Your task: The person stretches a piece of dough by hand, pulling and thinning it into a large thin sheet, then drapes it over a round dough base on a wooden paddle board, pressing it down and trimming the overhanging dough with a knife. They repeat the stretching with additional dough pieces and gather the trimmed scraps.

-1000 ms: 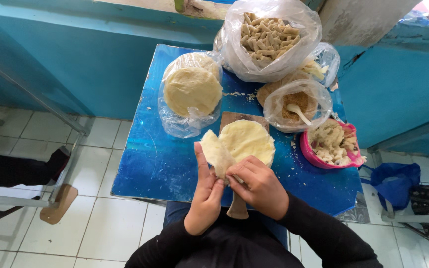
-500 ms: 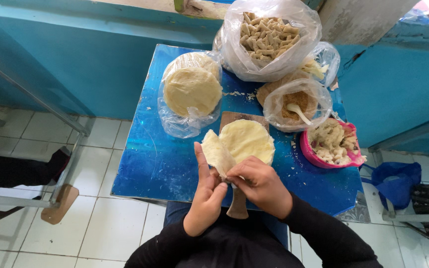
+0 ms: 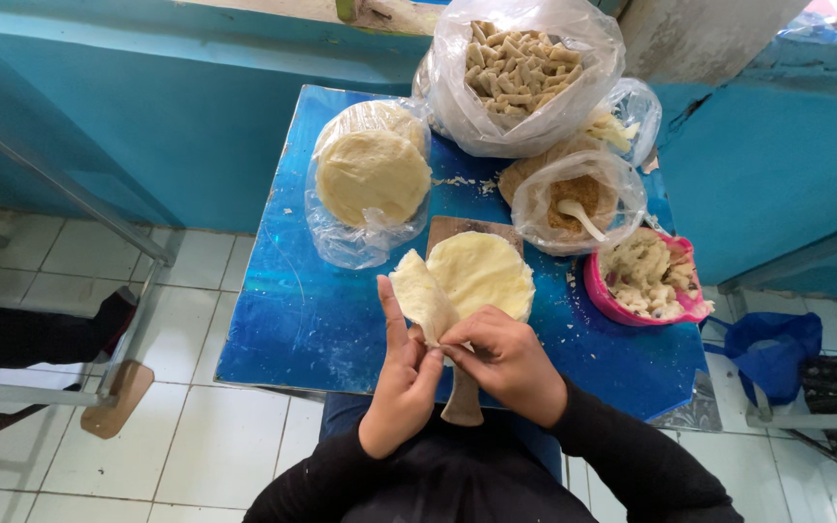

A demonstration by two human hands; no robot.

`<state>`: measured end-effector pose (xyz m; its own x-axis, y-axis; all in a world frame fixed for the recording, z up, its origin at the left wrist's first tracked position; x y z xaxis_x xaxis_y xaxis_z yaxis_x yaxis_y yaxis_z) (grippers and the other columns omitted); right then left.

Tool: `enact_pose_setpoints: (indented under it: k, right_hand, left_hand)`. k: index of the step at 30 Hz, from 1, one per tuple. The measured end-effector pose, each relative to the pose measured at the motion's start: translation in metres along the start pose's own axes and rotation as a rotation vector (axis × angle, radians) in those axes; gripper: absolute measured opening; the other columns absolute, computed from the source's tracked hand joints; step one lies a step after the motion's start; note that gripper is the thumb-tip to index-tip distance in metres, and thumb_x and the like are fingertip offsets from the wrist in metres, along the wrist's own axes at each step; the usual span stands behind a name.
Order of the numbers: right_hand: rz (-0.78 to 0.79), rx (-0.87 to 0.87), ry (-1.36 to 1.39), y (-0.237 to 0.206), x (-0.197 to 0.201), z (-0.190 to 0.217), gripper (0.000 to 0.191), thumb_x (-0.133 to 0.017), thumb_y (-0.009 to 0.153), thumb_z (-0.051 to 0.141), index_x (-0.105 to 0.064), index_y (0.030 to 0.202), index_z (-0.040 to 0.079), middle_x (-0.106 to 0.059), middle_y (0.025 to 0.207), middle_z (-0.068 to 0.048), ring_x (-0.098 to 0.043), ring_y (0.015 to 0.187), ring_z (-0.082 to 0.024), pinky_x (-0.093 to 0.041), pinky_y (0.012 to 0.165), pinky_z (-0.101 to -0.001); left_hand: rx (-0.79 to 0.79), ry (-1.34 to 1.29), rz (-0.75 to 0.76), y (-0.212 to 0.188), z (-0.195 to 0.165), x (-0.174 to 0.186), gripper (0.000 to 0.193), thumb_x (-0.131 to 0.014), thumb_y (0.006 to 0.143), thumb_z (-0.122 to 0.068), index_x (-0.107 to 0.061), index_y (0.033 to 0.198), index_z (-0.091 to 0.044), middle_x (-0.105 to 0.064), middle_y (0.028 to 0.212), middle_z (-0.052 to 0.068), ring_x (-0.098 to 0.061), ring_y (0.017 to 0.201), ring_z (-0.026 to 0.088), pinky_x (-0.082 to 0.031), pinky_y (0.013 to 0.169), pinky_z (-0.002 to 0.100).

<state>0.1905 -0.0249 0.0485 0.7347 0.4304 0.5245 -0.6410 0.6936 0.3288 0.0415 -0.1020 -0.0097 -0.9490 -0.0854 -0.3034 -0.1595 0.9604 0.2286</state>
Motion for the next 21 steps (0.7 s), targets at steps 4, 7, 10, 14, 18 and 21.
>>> enact_pose_setpoints:
  k: [4,7,10,14,18,21]
  right_hand:
    - [0.002,-0.039,0.038,-0.001,0.001,-0.002,0.012,-0.077,0.085,0.008,-0.076,0.097,0.006,-0.073,0.092,-0.006,-0.072,0.081,-0.017,-0.058,0.068,-0.0279]
    - [-0.007,-0.104,0.059,-0.001,0.000,-0.002,0.011,-0.076,0.086,0.009,-0.075,0.096,0.006,-0.072,0.093,-0.006,-0.072,0.078,-0.017,-0.057,0.068,-0.0277]
    - [-0.058,-0.068,0.038,0.000,-0.001,0.000,0.017,-0.080,0.082,0.010,-0.073,0.097,0.005,-0.072,0.094,-0.007,-0.070,0.075,-0.018,-0.056,0.067,-0.0284]
    - [-0.065,-0.010,0.010,-0.002,-0.002,0.002,0.019,-0.081,0.082,0.010,-0.073,0.098,0.004,-0.072,0.094,-0.008,-0.071,0.080,-0.019,-0.056,0.068,-0.0288]
    - [-0.085,0.073,-0.056,-0.008,-0.002,-0.003,0.015,-0.073,0.088,0.007,-0.073,0.102,0.003,-0.073,0.100,-0.009,-0.072,0.089,-0.020,-0.057,0.074,-0.0284]
    - [-0.077,-0.064,0.062,-0.012,-0.003,-0.015,0.012,-0.071,0.091,0.009,-0.072,0.102,0.003,-0.074,0.096,-0.006,-0.070,0.086,-0.015,-0.056,0.071,-0.0270]
  left_hand:
    - [-0.042,0.209,-0.038,-0.001,0.003,0.002,0.101,-0.042,0.092,0.013,0.020,0.166,-0.016,-0.046,0.099,0.003,-0.044,0.085,0.011,-0.043,0.087,0.020]
    - [-0.029,0.196,-0.027,-0.002,0.004,0.002,0.100,-0.040,0.092,0.014,0.022,0.164,-0.014,-0.047,0.103,0.005,-0.047,0.087,0.013,-0.044,0.088,0.022]
    - [-0.073,0.251,0.015,-0.002,0.004,0.001,0.097,-0.039,0.094,0.013,0.026,0.161,-0.011,-0.052,0.106,0.008,-0.054,0.091,0.017,-0.047,0.094,0.026]
    - [-0.127,0.405,0.077,-0.004,0.003,-0.004,0.096,-0.041,0.095,0.012,0.027,0.160,-0.008,-0.056,0.108,0.013,-0.059,0.092,0.023,-0.048,0.097,0.032]
    - [-0.074,0.423,0.065,-0.003,0.003,-0.006,0.098,-0.041,0.095,0.012,0.031,0.159,-0.007,-0.058,0.104,0.014,-0.060,0.089,0.025,-0.049,0.098,0.034]
    - [-0.039,0.441,0.049,-0.002,0.001,-0.007,0.102,-0.042,0.090,0.013,0.031,0.158,-0.006,-0.059,0.108,0.016,-0.062,0.093,0.027,-0.048,0.100,0.033]
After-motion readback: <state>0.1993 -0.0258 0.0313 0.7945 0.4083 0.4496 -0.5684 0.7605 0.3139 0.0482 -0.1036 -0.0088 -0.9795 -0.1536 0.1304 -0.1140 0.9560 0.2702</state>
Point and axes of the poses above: each hand's wrist, its own y-axis towards the middle knuckle, its own x-axis out of the back of the hand, z = x × y, the point moved 1 cm from there along y, towards the middle knuckle
